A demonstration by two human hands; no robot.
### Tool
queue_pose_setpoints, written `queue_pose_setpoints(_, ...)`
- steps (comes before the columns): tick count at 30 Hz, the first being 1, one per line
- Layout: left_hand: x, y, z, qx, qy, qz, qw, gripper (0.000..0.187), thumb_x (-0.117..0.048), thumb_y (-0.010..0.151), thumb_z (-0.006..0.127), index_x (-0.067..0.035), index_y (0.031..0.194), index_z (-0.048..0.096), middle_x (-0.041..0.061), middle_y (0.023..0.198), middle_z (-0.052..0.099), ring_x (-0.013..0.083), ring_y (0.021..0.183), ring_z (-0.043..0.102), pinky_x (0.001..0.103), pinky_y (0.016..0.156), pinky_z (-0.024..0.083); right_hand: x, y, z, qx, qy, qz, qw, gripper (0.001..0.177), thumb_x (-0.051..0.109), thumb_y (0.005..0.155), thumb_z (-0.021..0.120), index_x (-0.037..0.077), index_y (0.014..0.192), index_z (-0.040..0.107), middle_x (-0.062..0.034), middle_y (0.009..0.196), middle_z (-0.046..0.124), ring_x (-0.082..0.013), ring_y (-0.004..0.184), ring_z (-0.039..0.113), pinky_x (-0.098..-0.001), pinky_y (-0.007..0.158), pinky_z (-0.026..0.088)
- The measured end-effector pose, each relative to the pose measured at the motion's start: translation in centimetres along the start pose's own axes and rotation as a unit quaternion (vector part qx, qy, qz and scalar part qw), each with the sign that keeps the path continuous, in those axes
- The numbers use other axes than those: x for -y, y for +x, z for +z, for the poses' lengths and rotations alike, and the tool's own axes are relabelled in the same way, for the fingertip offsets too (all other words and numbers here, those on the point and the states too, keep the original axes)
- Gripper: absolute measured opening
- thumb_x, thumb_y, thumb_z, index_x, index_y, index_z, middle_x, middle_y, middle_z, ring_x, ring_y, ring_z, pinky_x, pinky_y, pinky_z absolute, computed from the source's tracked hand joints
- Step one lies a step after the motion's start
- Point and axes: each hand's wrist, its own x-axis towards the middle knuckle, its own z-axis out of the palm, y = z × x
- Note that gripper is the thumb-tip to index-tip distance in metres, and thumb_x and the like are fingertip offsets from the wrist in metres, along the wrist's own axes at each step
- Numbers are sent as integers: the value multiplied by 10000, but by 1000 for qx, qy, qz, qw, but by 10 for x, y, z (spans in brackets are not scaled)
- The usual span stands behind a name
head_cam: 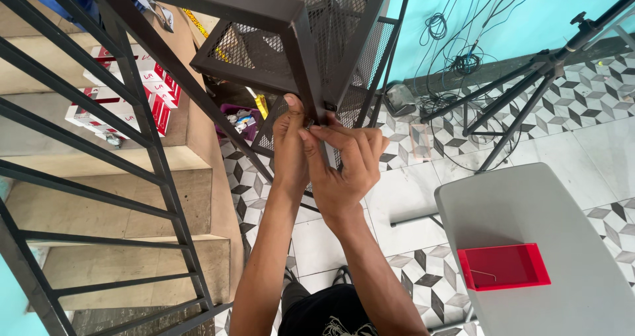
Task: The person assembles a black metal mesh shelving unit by hand, inserting and tightening small fasteners at the frame joints. The person repeatedly reaches for fasteners from a red tray on a nearby table and secures them into the shelf corners.
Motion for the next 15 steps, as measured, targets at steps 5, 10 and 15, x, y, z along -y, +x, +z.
queue_pose_setpoints(5, -8, -3, 3, -38, 45, -20, 998, 645, -620, 1022, 474, -44, 828, 687, 44, 786, 679, 119, 725, 628, 277, 701, 508, 0, -6, 9, -8, 23, 41, 999, 245, 170, 937, 844, 86, 899, 617, -22, 925, 680, -164, 947, 553, -319, 940, 469)
queue_pose_setpoints(10, -11, -3, 2, -44, 67, -11, 997, 658, -636, 1021, 473, -46, 824, 691, 38, 784, 677, 111, 717, 610, 275, 695, 491, 3, -4, 11, -12, -10, 19, 1000, 253, 191, 928, 824, 86, 879, 599, -24, 902, 690, -176, 939, 571, -358, 923, 378)
queue_pose_setpoints(15, -13, -2, 1, -44, 28, -30, 998, 632, -623, 1013, 476, -57, 815, 678, 53, 768, 691, 139, 707, 650, 302, 718, 537, 5, -6, 18, -15, -16, 33, 999, 251, 205, 962, 796, 85, 914, 581, -10, 908, 653, -176, 939, 562, -366, 939, 374)
